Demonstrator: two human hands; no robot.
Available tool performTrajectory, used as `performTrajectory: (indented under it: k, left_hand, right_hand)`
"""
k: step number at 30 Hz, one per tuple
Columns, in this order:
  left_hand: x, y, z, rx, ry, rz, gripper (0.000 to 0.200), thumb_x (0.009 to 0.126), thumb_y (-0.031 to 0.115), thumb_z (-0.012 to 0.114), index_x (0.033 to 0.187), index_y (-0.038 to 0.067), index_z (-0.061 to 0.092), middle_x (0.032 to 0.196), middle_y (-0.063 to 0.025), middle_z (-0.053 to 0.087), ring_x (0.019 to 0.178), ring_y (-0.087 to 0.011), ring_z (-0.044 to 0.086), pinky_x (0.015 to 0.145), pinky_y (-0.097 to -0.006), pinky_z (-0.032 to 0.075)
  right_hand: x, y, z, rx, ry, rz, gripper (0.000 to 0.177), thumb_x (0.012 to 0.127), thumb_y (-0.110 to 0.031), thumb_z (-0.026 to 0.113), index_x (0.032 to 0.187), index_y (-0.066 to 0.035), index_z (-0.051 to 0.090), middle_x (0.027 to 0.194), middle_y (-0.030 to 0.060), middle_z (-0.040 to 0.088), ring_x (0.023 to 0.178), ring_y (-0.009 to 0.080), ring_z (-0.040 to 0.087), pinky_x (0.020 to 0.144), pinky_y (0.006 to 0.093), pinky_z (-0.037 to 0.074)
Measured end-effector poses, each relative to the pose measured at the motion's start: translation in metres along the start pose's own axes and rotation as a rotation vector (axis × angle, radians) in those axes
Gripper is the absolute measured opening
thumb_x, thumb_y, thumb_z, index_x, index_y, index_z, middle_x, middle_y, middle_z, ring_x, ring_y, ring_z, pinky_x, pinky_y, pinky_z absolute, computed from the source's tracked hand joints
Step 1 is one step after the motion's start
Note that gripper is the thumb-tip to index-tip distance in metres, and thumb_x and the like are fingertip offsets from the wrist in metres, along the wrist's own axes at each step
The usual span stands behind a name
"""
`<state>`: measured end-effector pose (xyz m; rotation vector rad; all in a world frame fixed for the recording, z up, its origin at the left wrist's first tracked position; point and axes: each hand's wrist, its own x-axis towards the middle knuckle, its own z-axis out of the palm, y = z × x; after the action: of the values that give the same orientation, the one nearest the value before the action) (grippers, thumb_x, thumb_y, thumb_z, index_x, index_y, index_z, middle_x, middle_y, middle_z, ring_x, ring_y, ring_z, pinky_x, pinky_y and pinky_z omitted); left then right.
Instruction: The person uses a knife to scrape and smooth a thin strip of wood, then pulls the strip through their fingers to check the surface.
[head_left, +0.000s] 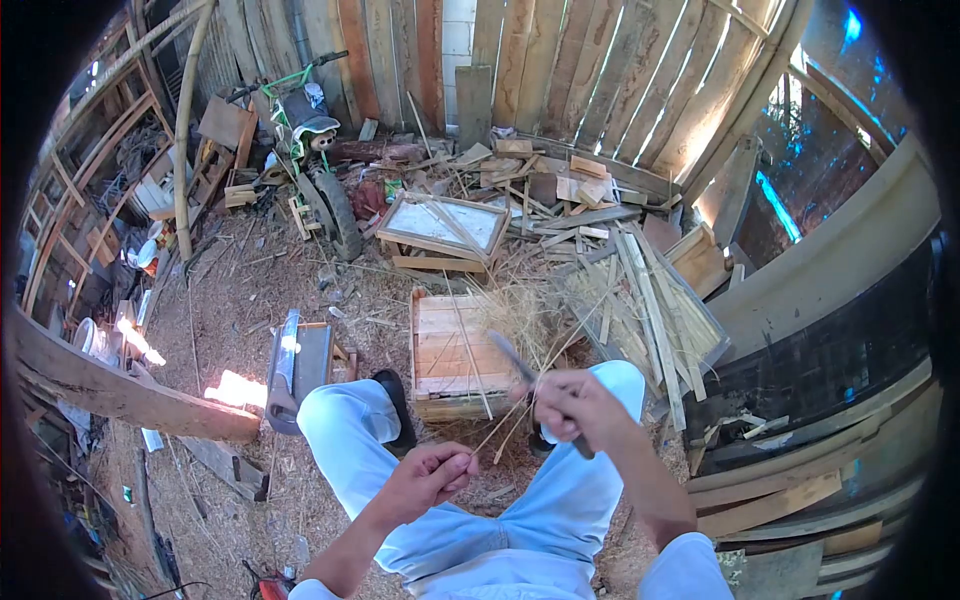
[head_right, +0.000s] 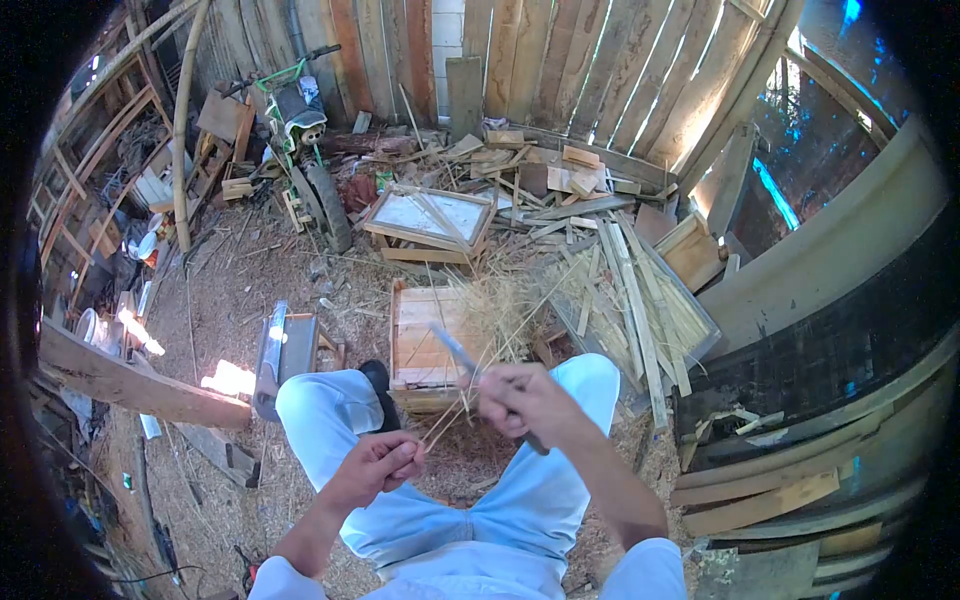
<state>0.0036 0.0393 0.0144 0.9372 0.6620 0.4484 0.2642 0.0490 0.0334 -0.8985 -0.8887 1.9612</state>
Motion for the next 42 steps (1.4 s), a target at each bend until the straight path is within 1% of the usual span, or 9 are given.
performTrajectory:
  k: [5, 17, 19, 23, 29, 31, 34, 39, 42]
  left_hand:
    - [-0.012, -0.007, -0.014, 0.047, 0.015, -0.098, 0.022, 0.097, 0.023, 0.049, 0.093, 0.004, 0.058, 0.067, 0.0060, 0.044, 0.054, -0.0013, 0.032, 0.046, -0.0162, 0.026]
    - [-0.005, 0.001, -0.023, 0.084, 0.059, -0.071, 0.020, 0.096, 0.022, 0.050, 0.093, 0.004, 0.059, 0.067, 0.0059, 0.046, 0.056, -0.0015, 0.035, 0.047, -0.0173, 0.026]
    - [-0.009, -0.006, -0.035, 0.089, 0.066, -0.051, 0.020, 0.096, 0.022, 0.050, 0.095, 0.004, 0.059, 0.066, 0.0058, 0.045, 0.055, -0.0016, 0.034, 0.046, -0.0173, 0.025]
    - [-0.007, -0.010, -0.048, 0.011, 0.225, 0.069, 0.019, 0.096, 0.023, 0.050, 0.097, 0.005, 0.057, 0.063, 0.0057, 0.041, 0.053, -0.0019, 0.032, 0.042, -0.0173, 0.022]
    - [0.026, 0.011, -0.021, -0.040, 0.243, 0.111, 0.020, 0.097, 0.024, 0.048, 0.092, 0.006, 0.055, 0.062, 0.0052, 0.041, 0.051, -0.0016, 0.032, 0.041, -0.0172, 0.021]
    - [0.036, 0.009, -0.010, -0.038, 0.239, 0.116, 0.019, 0.097, 0.022, 0.048, 0.093, 0.005, 0.055, 0.063, 0.0050, 0.042, 0.052, -0.0018, 0.033, 0.042, -0.0176, 0.023]
    - [0.047, 0.001, -0.001, 0.113, 0.262, 0.256, 0.017, 0.097, 0.017, 0.048, 0.096, 0.003, 0.056, 0.066, 0.0041, 0.047, 0.055, -0.0023, 0.039, 0.047, -0.0182, 0.030]
    - [0.036, 0.008, 0.009, 0.287, 0.274, 0.276, 0.016, 0.096, 0.013, 0.047, 0.098, 0.000, 0.057, 0.073, 0.0017, 0.054, 0.062, -0.0036, 0.046, 0.053, -0.0191, 0.037]
    - [0.028, 0.008, 0.009, 0.402, 0.271, 0.322, 0.017, 0.096, 0.014, 0.048, 0.095, 0.000, 0.057, 0.075, 0.0006, 0.055, 0.065, -0.0045, 0.047, 0.056, -0.0198, 0.039]
  right_hand:
    - [-0.007, -0.033, -0.046, 0.044, 0.250, -0.132, 0.031, 0.095, -0.021, 0.051, 0.114, 0.004, 0.053, 0.062, -0.0030, 0.044, 0.045, 0.0015, 0.034, 0.038, 0.0158, 0.025]
    - [0.002, -0.075, -0.097, 0.043, 0.375, -0.247, 0.031, 0.095, -0.023, 0.051, 0.115, 0.001, 0.051, 0.064, -0.0049, 0.041, 0.046, 0.0008, 0.032, 0.037, 0.0148, 0.025]
    - [0.000, -0.086, -0.122, 0.056, 0.516, -0.453, 0.034, 0.095, -0.025, 0.051, 0.118, 0.000, 0.049, 0.065, -0.0052, 0.041, 0.045, 0.0006, 0.031, 0.037, 0.0151, 0.024]
    - [-0.012, -0.085, -0.100, -0.050, 0.556, -0.369, 0.036, 0.094, -0.028, 0.050, 0.119, -0.001, 0.049, 0.061, -0.0069, 0.038, 0.044, 0.0002, 0.031, 0.037, 0.0152, 0.024]
    - [0.014, -0.012, -0.023, -0.200, 0.219, -0.094, 0.044, 0.096, -0.025, 0.048, 0.133, -0.003, 0.041, 0.062, -0.0008, 0.050, 0.044, 0.0017, 0.036, 0.038, 0.0164, 0.025]
    - [0.020, 0.003, 0.006, -0.211, -0.003, -0.056, 0.044, 0.097, -0.026, 0.047, 0.134, -0.004, 0.041, 0.063, 0.0003, 0.051, 0.045, 0.0020, 0.035, 0.040, 0.0165, 0.027]
    - [0.026, 0.014, 0.029, -0.156, -0.107, -0.001, 0.038, 0.097, -0.023, 0.048, 0.128, -0.001, 0.046, 0.067, 0.0012, 0.055, 0.047, 0.0031, 0.039, 0.041, 0.0167, 0.030]
    - [0.024, 0.012, 0.015, -0.257, -0.094, -0.025, 0.038, 0.096, -0.023, 0.049, 0.124, 0.002, 0.050, 0.063, -0.0008, 0.050, 0.046, 0.0023, 0.036, 0.041, 0.0170, 0.029]
    - [0.013, -0.004, 0.006, -0.089, -0.011, 0.005, 0.038, 0.095, -0.022, 0.051, 0.124, 0.004, 0.051, 0.062, -0.0012, 0.048, 0.046, 0.0025, 0.037, 0.041, 0.0176, 0.029]
